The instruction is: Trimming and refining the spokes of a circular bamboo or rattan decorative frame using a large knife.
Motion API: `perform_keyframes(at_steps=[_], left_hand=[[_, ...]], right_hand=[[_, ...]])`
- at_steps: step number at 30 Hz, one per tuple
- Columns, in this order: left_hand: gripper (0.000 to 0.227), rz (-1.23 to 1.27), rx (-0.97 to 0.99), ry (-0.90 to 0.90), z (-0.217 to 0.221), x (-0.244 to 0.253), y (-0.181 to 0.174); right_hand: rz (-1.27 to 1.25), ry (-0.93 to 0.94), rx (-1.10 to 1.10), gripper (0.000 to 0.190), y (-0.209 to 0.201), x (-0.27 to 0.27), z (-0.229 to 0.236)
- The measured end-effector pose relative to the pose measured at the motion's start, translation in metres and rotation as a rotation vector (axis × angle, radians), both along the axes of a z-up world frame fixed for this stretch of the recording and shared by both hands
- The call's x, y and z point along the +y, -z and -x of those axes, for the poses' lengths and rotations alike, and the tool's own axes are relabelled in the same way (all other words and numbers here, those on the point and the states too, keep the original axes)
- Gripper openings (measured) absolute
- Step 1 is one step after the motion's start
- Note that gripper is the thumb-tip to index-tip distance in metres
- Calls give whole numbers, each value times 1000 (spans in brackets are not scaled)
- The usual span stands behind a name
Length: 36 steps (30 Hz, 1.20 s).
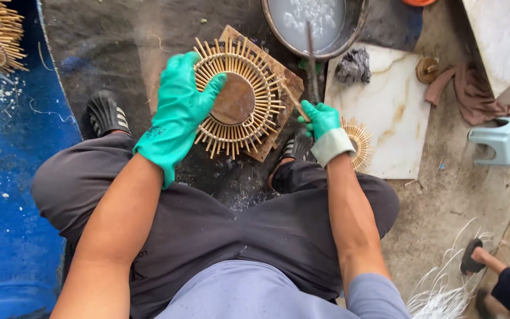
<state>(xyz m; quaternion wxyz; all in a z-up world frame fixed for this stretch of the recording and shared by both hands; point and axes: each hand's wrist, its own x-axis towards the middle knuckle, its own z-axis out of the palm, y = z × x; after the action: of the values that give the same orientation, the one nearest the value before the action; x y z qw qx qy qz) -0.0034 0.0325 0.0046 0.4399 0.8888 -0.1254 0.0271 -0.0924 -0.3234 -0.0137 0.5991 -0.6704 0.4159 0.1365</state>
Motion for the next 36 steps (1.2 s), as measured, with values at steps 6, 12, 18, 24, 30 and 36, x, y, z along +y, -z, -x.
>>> perform_keyframes(at_steps=[6,12,18,24,30,36], left_hand=[[72,733,743,-7,-11,-31,-20],[42,986,811,-4,-19,-24,-18],[28,1026,620,-59,-25,11,-32],[27,1023,589,79,-22,6,-22],[30,915,374,238,-13,-2,-29],[32,872,344,279,-8,-13,-54]], right_hand=[[-26,-122,-260,28,-138,67,9],[-158,-290,-152,28,-131,111,27],[115,-333,-363,34,-157,111,17],[-121,-278,-856,46,-171,83,3],[-54,-311,-680,31,-136,87,-18],[-188,-363,-685,25,-114,97,-32]])
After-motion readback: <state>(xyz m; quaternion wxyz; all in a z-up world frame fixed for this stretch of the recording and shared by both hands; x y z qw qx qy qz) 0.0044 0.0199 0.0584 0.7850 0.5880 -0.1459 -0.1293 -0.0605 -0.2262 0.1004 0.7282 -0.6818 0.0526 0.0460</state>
